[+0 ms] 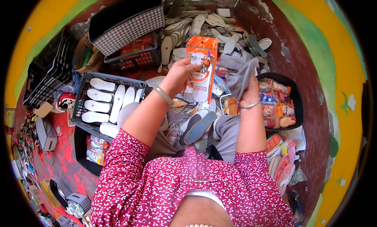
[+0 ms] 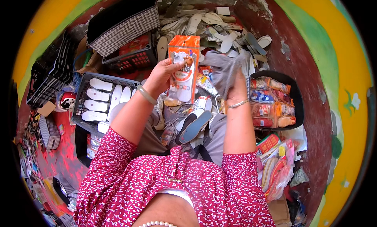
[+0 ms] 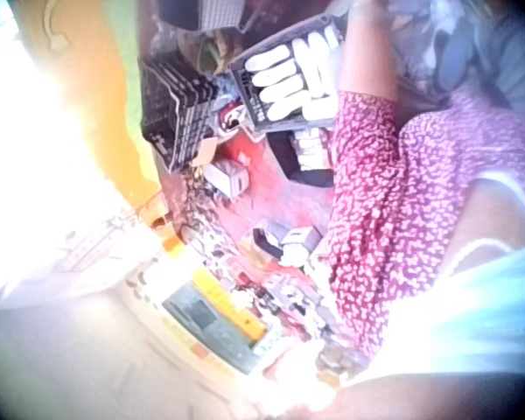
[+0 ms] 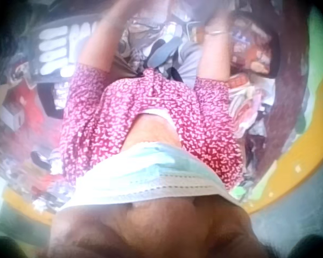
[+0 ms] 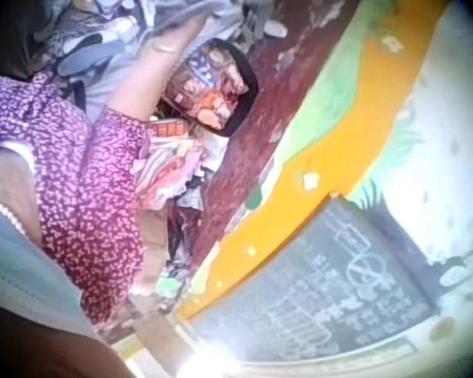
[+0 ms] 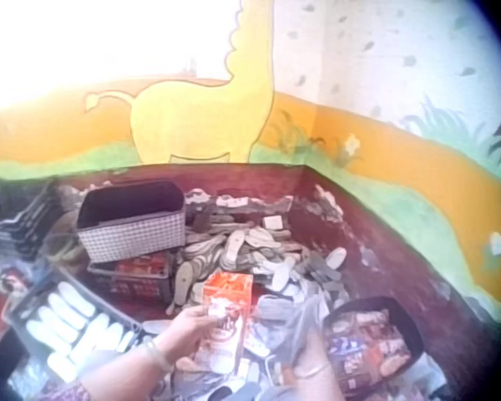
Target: The person picks up shoe insoles from a large pile on the floor, wipes each one with a cloth, and then places them into plastic packaging bags. They organize the packaged insoles into a black plastic crate.
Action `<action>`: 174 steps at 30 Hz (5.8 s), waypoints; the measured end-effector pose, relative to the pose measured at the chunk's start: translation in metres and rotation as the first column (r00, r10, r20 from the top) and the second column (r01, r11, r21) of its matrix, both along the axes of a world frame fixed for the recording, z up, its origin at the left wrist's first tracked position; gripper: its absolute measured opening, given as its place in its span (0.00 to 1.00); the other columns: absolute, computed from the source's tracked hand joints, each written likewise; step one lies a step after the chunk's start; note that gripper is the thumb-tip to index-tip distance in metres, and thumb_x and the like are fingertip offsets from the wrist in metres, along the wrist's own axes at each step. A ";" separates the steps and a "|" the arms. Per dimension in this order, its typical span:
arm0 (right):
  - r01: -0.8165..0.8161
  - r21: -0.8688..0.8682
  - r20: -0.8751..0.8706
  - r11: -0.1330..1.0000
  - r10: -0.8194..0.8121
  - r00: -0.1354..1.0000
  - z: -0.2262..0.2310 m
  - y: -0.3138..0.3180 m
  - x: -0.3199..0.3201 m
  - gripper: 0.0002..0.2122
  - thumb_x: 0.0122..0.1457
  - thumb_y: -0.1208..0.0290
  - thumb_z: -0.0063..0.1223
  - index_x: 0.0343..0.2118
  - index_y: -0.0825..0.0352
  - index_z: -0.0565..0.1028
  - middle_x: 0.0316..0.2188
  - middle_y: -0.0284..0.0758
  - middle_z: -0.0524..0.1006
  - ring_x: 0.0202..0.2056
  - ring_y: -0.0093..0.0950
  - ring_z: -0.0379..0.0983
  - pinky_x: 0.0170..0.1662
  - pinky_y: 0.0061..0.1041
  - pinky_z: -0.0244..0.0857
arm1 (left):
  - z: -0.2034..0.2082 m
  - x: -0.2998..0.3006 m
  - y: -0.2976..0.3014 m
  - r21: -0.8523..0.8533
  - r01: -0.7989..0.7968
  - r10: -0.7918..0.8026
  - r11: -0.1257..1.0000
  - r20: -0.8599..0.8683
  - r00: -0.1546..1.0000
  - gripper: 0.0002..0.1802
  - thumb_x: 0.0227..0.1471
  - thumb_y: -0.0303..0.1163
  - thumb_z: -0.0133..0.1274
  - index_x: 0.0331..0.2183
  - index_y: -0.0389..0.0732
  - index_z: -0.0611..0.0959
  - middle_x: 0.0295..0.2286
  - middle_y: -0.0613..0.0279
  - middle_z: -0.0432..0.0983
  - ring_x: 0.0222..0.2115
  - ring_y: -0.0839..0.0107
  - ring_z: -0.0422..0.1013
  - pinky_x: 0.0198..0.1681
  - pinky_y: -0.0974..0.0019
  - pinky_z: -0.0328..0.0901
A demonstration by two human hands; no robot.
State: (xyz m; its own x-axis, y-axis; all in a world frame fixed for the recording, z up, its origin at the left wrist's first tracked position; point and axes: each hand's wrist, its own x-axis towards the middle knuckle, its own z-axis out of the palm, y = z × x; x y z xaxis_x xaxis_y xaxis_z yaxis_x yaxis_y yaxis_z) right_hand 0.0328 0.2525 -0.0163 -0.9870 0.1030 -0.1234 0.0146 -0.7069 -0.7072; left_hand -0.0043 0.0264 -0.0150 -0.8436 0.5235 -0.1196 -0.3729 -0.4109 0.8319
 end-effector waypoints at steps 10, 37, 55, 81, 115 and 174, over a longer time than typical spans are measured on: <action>-0.190 0.118 -0.036 0.975 0.195 0.980 -0.029 -0.053 0.004 0.09 0.52 0.72 0.59 0.36 0.67 0.77 0.32 0.31 0.78 0.31 0.20 0.74 0.35 0.19 0.68 | -0.011 0.006 0.021 -0.188 0.032 -0.050 0.982 -0.089 0.995 0.11 0.53 0.28 0.50 0.38 0.35 0.78 0.32 0.63 0.77 0.32 0.77 0.72 0.37 0.70 0.68; 0.107 0.199 -0.206 0.974 -0.065 0.976 0.007 0.020 -0.011 0.21 0.53 0.61 0.57 0.46 0.68 0.71 0.39 0.38 0.76 0.39 0.28 0.73 0.42 0.26 0.68 | 0.002 -0.004 -0.007 -0.953 -0.269 -0.655 0.141 -0.293 0.697 0.16 0.44 0.40 0.56 0.29 0.36 0.82 0.28 0.47 0.77 0.29 0.54 0.74 0.35 0.59 0.67; 0.003 0.970 0.127 -0.242 0.521 0.844 -0.027 -0.029 0.004 0.08 0.42 0.72 0.49 0.27 0.62 0.77 0.25 0.44 0.76 0.30 0.43 0.73 0.35 0.37 0.67 | 0.008 0.012 -0.007 -0.963 -0.270 -0.795 -0.016 -0.152 0.588 0.10 0.41 0.30 0.50 0.27 0.39 0.82 0.26 0.47 0.76 0.31 0.52 0.73 0.35 0.56 0.67; -0.031 -0.077 -0.022 0.997 0.029 0.999 -0.019 0.022 -0.016 0.22 0.53 0.62 0.55 0.50 0.63 0.66 0.48 0.38 0.69 0.50 0.34 0.65 0.52 0.43 0.60 | 0.002 -0.008 0.005 0.115 -0.070 0.051 0.991 0.154 0.987 0.13 0.53 0.31 0.49 0.40 0.33 0.75 0.34 0.57 0.76 0.33 0.68 0.74 0.39 0.61 0.70; 0.098 0.526 -0.215 0.845 0.021 0.977 -0.004 -0.024 -0.003 0.10 0.57 0.75 0.48 0.42 0.66 0.72 0.38 0.32 0.75 0.36 0.21 0.72 0.43 0.22 0.65 | 0.002 -0.038 -0.022 0.359 -0.433 0.399 0.827 0.168 0.901 0.13 0.59 0.29 0.37 0.45 0.37 0.69 0.38 0.55 0.72 0.38 0.61 0.72 0.44 0.52 0.68; -0.151 -0.076 -0.022 0.986 0.149 0.989 -0.031 -0.050 -0.009 0.13 0.51 0.77 0.51 0.41 0.67 0.72 0.36 0.34 0.75 0.37 0.27 0.73 0.44 0.27 0.68 | -0.012 0.004 0.029 0.162 -0.052 0.041 0.985 0.073 0.996 0.19 0.53 0.35 0.49 0.46 0.37 0.71 0.39 0.59 0.72 0.39 0.69 0.70 0.43 0.62 0.66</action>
State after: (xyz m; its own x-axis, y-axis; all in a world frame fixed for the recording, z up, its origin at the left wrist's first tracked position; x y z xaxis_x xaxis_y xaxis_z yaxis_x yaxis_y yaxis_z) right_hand 0.0242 0.2028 -0.0476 -0.9925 -0.0556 -0.1089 0.1135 -0.7501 -0.6515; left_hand 0.0001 0.0559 -0.0274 -0.8603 0.5010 -0.0945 -0.4043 -0.5575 0.7251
